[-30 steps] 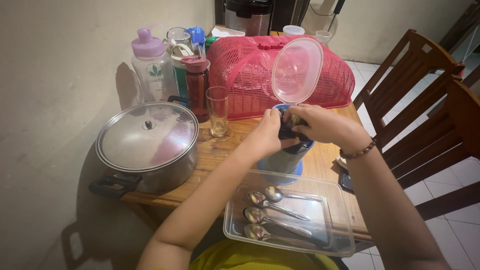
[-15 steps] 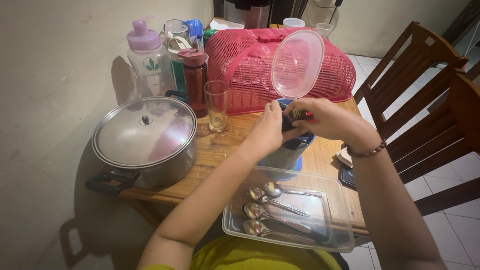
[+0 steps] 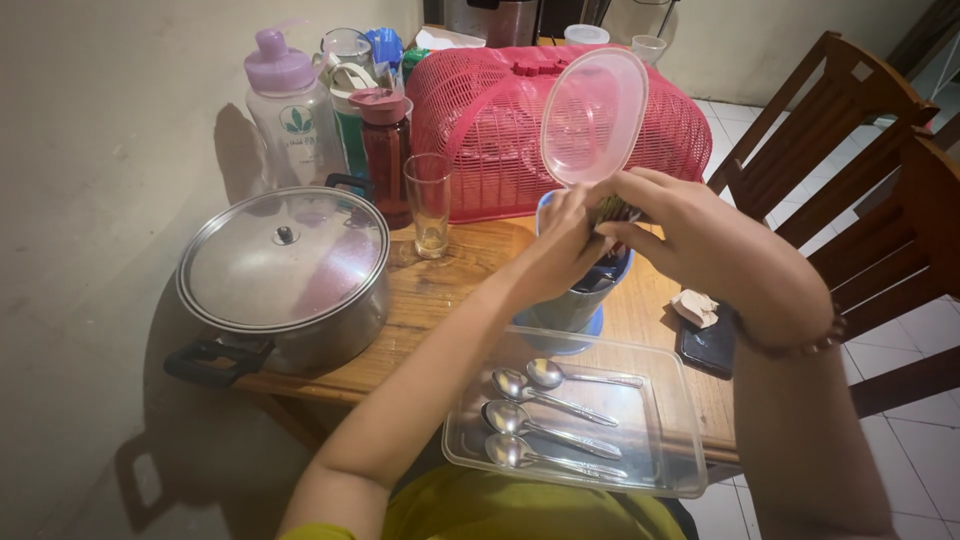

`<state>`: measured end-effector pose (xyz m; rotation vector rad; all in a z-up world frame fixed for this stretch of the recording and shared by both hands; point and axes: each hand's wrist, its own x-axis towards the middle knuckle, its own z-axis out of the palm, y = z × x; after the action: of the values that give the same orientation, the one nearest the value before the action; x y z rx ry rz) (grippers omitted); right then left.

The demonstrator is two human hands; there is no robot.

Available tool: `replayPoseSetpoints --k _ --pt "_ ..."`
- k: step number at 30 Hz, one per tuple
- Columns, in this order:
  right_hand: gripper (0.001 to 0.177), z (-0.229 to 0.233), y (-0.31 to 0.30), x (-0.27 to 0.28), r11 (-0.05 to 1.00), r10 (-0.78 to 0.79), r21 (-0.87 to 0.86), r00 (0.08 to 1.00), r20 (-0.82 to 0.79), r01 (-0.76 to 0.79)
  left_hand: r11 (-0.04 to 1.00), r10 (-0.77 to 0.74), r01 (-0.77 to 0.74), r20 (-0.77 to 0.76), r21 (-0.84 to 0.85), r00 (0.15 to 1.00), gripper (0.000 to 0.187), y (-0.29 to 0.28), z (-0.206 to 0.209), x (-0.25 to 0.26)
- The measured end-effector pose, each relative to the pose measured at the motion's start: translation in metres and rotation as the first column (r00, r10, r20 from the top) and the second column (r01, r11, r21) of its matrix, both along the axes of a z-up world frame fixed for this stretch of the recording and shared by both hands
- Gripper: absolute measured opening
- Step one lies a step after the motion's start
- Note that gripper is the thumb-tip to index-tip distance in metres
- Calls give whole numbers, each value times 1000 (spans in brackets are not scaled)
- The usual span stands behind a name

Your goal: The person is sorting various spoons and forks from a utensil holder into a clear plastic container.

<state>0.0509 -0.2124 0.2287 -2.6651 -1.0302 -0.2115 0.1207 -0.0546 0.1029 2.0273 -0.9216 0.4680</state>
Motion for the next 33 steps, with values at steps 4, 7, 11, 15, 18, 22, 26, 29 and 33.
replayPoseSetpoints --k 4,7,11,15,18,22,26,29,33 --pt "28 0 9 -28 987 147 35 976 160 -154 941 -292 306 108 -143 950 51 1 -4 1" --pt "41 -9 21 -52 966 192 87 902 387 -243 928 -310 321 87 -188 947 57 5 -7 -17" --pt "74 -59 31 -72 801 139 438 838 527 -408 894 -353 350 44 -281 935 72 17 -6 -70" --pt "130 -121 31 -101 446 140 763 878 457 -468 876 -363 322 -50 -359 930 52 24 -2 -148" --pt "102 -113 51 -153 661 6 750 1000 26 -24 868 -351 255 -164 -426 922 59 24 -9 -173" --pt "103 -121 52 -135 756 2 653 999 -42 26 801 -423 268 -189 -536 886 49 18 -40 -167" --pt "81 -113 55 -130 770 68 602 913 -403 209 734 -384 -25 -445 -679 809 44 11 -57 -163" --pt "77 -123 55 -127 799 -13 470 793 -608 374 678 -359 -176 -531 -713 768 46 6 -64 -160" --pt "86 -116 57 -127 794 -68 368 673 -737 484 717 -229 -320 -642 -620 732 36 7 -66 -163"
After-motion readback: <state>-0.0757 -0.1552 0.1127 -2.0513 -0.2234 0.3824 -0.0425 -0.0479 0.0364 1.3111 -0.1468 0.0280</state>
